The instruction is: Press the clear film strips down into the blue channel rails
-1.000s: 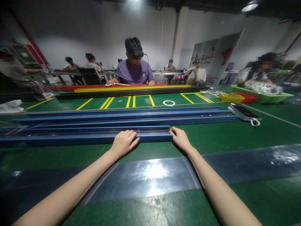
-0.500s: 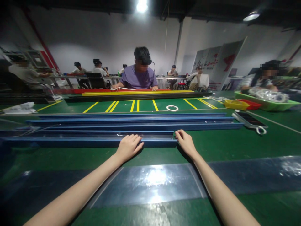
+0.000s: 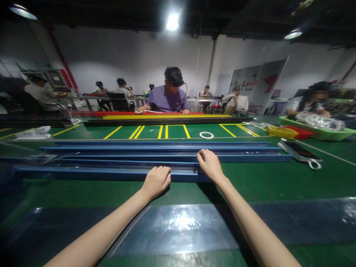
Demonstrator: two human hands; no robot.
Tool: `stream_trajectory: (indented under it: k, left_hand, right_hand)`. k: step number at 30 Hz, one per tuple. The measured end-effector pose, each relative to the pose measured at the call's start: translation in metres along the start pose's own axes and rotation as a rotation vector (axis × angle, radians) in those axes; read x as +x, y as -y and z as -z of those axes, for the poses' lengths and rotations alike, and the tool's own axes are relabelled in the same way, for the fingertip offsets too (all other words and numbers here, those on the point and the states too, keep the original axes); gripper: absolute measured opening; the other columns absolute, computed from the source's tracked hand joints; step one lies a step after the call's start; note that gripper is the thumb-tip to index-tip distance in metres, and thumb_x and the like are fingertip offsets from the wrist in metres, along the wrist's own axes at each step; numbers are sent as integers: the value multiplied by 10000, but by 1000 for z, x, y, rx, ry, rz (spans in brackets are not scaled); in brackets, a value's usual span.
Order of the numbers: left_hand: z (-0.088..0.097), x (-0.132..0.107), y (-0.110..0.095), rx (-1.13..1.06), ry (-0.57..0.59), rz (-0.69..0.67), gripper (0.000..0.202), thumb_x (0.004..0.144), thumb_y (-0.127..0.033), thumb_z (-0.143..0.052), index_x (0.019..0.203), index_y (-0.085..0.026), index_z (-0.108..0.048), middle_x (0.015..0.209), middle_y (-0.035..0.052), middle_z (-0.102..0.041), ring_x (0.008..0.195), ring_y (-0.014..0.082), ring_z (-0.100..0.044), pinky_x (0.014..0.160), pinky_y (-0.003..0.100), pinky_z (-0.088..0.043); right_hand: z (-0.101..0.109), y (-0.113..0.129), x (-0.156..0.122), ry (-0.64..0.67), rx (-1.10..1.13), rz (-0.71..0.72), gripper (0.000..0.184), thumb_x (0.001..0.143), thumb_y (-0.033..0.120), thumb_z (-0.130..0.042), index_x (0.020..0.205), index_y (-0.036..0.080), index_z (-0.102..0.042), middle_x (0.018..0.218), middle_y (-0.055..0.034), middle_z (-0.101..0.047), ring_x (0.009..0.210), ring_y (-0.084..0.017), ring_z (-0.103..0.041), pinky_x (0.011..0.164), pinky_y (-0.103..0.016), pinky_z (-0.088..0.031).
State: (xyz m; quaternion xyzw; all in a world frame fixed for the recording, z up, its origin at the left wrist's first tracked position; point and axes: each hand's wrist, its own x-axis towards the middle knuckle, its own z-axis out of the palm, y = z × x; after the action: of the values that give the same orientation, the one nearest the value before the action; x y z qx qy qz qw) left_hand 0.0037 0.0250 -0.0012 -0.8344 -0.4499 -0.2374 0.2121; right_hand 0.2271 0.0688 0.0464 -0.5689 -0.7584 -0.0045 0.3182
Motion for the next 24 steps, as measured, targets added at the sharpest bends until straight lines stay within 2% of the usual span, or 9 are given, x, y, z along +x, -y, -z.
stream_trajectory:
  k: [5,9,14,18,21,24]
  left_hand:
    - [0,0,-1,9,-10,11,163,825,-196,-375,789,-168,-532,702,22,-574,688,166,-503,613,304,-307]
    - [4,0,1,41,6,65,165,816,-195,-387,755,-171,-539,730,33,-584,728,176,-516,648,309,-312]
    - [14,2,11,61,73,231,231,834,-194,-350,727,-173,-553,737,39,-613,744,180,-549,671,315,-331]
    - [25,8,22,32,237,325,266,842,-207,-326,739,-176,-569,768,40,-636,740,177,-579,644,289,-357]
    - [34,12,33,-22,364,310,287,850,-227,-310,745,-185,-574,793,35,-640,755,175,-590,615,266,-372]
    - [39,12,42,-80,435,264,295,859,-249,-301,755,-195,-572,806,27,-636,780,171,-590,611,251,-383]
  right_hand:
    - [-26,39,4,99,-91,66,226,834,267,-370,736,183,-555,771,-57,-600,753,-161,-523,693,-252,-358]
    - [-40,60,2,114,-163,132,270,863,286,-352,743,174,-567,793,-63,-608,777,-155,-526,697,-236,-351]
    - [-45,57,1,191,-190,84,423,894,375,-260,715,170,-583,783,-75,-633,764,-167,-560,663,-244,-347]
    - [-42,51,3,235,-173,78,455,897,383,-241,694,172,-589,778,-74,-642,742,-162,-577,637,-242,-339]
    - [-38,50,1,234,-205,96,454,894,379,-248,686,169,-592,767,-78,-641,732,-164,-578,627,-244,-331]
    - [-32,46,-2,227,-243,95,441,892,363,-260,681,165,-593,766,-79,-641,730,-165,-578,618,-245,-325]
